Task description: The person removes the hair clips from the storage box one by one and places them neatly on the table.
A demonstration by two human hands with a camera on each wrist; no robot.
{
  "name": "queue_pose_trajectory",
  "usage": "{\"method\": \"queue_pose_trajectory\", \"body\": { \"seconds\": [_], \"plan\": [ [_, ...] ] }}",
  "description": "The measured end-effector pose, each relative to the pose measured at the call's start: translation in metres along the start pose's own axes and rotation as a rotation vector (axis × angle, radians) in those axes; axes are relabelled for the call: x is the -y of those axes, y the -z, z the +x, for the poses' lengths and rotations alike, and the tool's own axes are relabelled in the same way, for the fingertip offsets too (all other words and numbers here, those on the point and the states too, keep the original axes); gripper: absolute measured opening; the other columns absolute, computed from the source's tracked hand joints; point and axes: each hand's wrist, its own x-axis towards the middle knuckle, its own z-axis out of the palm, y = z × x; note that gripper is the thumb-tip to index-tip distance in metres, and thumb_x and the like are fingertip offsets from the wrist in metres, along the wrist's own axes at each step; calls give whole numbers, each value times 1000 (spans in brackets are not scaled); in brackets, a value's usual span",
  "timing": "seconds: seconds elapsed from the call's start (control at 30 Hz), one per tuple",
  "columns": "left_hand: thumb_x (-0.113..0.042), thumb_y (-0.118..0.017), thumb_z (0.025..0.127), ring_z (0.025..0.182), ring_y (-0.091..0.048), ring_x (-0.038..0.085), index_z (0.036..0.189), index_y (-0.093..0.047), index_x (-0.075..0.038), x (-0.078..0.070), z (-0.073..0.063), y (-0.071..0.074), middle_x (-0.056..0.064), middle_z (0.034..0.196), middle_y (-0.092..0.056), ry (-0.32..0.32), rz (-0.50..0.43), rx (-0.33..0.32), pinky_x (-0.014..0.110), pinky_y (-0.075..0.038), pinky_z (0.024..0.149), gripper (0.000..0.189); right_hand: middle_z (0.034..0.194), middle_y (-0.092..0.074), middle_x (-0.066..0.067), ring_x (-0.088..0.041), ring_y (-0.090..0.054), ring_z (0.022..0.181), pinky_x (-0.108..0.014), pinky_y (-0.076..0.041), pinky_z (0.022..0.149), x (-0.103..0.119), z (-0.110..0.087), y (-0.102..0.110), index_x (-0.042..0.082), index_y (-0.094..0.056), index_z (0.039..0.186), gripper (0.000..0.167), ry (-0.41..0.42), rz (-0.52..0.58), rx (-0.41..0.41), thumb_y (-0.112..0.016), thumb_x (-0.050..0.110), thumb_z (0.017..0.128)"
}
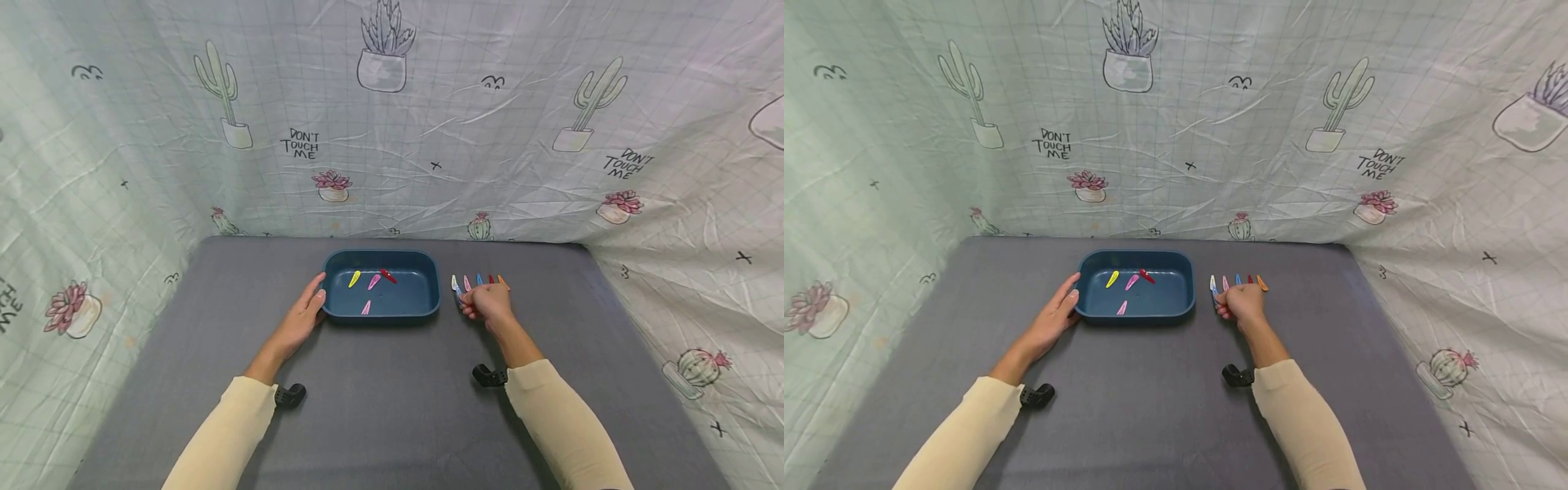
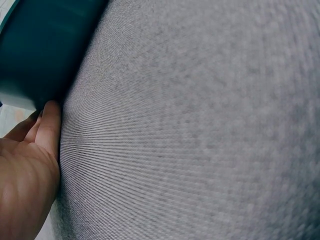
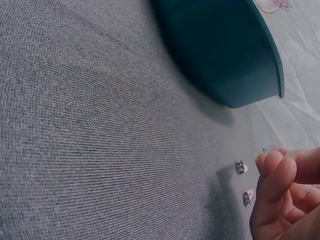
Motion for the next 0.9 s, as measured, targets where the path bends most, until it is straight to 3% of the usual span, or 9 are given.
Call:
{"method": "queue_pose_trajectory", "body": {
  "seconds": [0.3, 0.63, 0.9],
  "plan": [
    [-48, -32, 114, 164, -11, 34, 169, -12, -32, 0, 0, 0, 7, 178, -2, 5, -1, -1, 60, -25, 127, 60, 59, -66, -2, -7, -58, 47, -20, -52, 45, -3, 3, -2, -10, -75, 88, 8, -12, 16, -46, -69, -5, 91],
    [-44, -31, 115, 164, -12, 34, 169, -12, -31, -1, -2, -2, 7, 178, -2, 7, -5, -2, 60, -25, 127, 59, 59, -65, -1, -6, -57, 47, -19, -52, 45, -11, 4, -2, -8, -75, 83, 10, -2, 22, -41, -68, -6, 91],
    [-42, -30, 115, 164, -10, 35, 169, -12, -31, 0, 0, -1, 8, 178, -1, 4, -10, 2, 61, -24, 127, 58, 59, -67, -2, -6, -60, 46, -20, -54, 46, -14, 5, -4, -8, -76, 86, 10, -1, -5, -57, -67, -5, 90]
  ]
}}
